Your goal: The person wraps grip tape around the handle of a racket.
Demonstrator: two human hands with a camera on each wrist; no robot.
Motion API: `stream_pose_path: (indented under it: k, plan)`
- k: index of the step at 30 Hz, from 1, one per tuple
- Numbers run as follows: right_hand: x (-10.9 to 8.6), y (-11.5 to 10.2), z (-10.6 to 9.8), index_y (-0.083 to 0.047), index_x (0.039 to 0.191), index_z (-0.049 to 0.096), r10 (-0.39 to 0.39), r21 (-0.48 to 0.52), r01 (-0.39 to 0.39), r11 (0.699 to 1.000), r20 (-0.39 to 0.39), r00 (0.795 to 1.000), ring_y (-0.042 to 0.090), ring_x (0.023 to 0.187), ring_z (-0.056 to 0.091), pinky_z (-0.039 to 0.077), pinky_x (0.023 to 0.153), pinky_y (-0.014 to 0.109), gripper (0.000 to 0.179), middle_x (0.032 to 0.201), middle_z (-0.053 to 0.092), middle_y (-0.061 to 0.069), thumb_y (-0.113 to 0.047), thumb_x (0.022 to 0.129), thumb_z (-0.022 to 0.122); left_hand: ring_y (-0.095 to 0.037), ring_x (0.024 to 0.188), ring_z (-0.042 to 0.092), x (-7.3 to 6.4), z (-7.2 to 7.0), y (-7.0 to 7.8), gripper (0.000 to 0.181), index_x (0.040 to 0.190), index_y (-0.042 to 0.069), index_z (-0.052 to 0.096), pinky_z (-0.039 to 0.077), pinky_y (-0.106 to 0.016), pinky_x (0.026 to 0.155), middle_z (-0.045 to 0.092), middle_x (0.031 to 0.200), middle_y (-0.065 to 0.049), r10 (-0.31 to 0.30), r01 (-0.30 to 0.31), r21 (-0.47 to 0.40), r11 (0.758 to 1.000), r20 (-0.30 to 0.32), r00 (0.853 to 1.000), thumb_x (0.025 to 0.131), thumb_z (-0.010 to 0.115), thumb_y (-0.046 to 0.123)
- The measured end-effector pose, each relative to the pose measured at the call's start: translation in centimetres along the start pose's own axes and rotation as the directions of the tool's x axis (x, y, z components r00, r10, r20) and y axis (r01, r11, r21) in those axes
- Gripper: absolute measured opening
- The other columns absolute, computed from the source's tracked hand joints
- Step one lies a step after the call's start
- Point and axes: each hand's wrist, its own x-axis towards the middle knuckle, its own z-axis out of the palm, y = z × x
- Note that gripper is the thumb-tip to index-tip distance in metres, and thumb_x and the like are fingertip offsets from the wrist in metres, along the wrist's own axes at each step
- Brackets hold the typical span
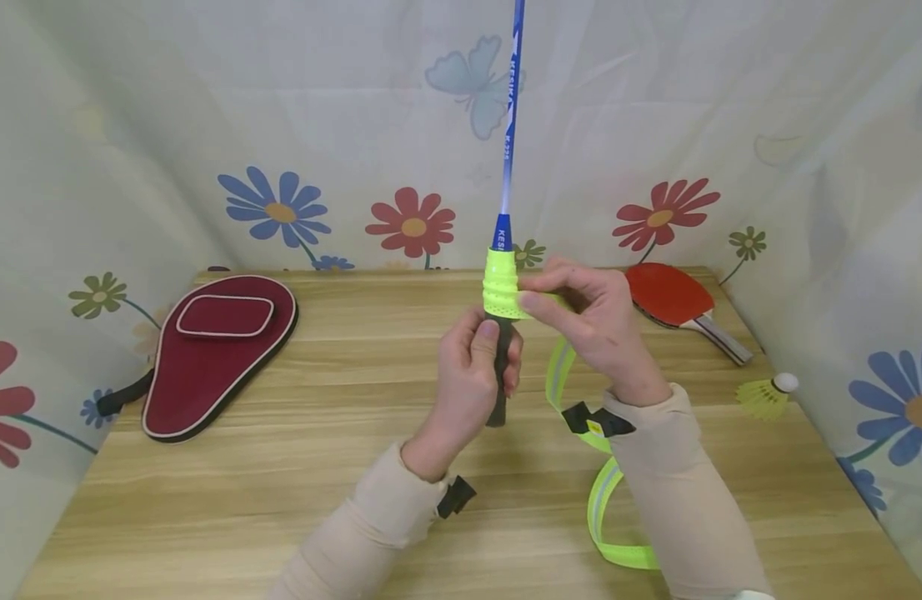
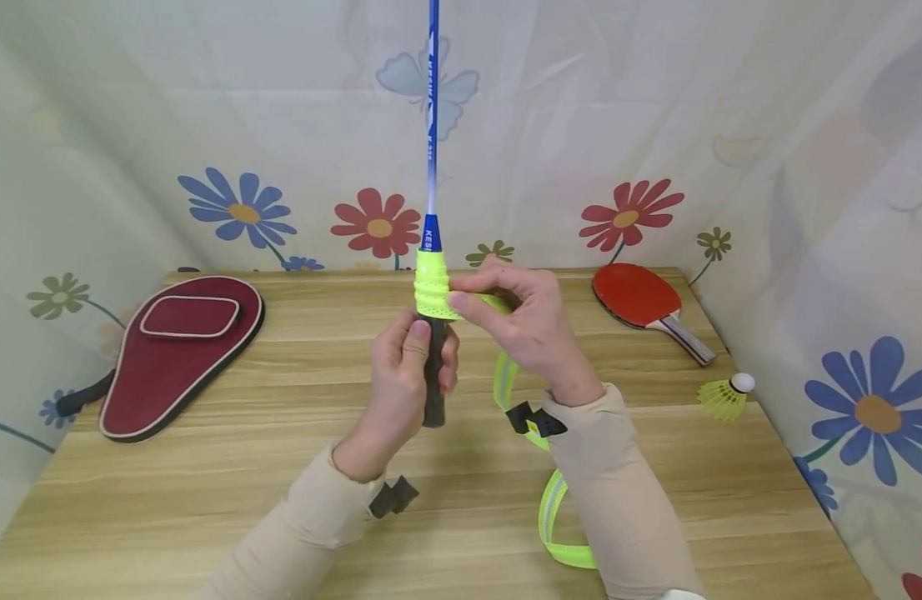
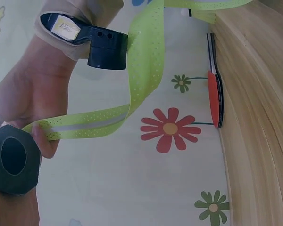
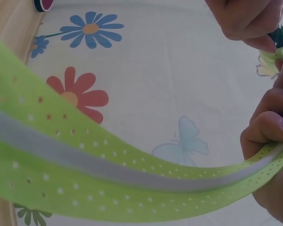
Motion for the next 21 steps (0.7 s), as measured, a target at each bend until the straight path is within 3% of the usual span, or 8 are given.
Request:
stream_pose_path:
  k: [13, 21]
  plan:
    - [-0.11, 0.30, -0.42, 0.009, 0.093, 0.070, 0.025, 0.020, -0.026, 0.999, 0.013, 1.000, 0.026, 0.076, 0.061, 0.053, 0.065, 0.028, 0.011, 0.088, 0.070, 0.014, 0.002, 0.084, 0.072, -0.015, 0.044, 0.045, -0.20, -0.26, -0.08, 0.032, 0.102, -0.007, 0.049, 0.040, -0.027, 0.038, 0.049, 0.065, -0.005, -0.048, 0.057, -0.104, 0.993, 0.084, 0.995, 0.107, 0.031, 0.020]
    - [-0.36, 0.58, -0.50, 0.008, 0.103, 0.067, 0.037, -0.019, -0.036, 0.999, 0.048, 0.998, 0.023, 0.078, 0.065, 0.053, 0.068, 0.028, 0.022, 0.091, 0.071, 0.009, -0.006, 0.087, 0.071, -0.013, 0.044, 0.041, -0.30, -0.40, 0.07, 0.041, 0.102, -0.007, 0.047, 0.037, -0.026, 0.039, 0.045, 0.062, -0.001, -0.097, 0.143, -0.261, 0.955, 0.180, 0.979, 0.107, 0.023, 0.026]
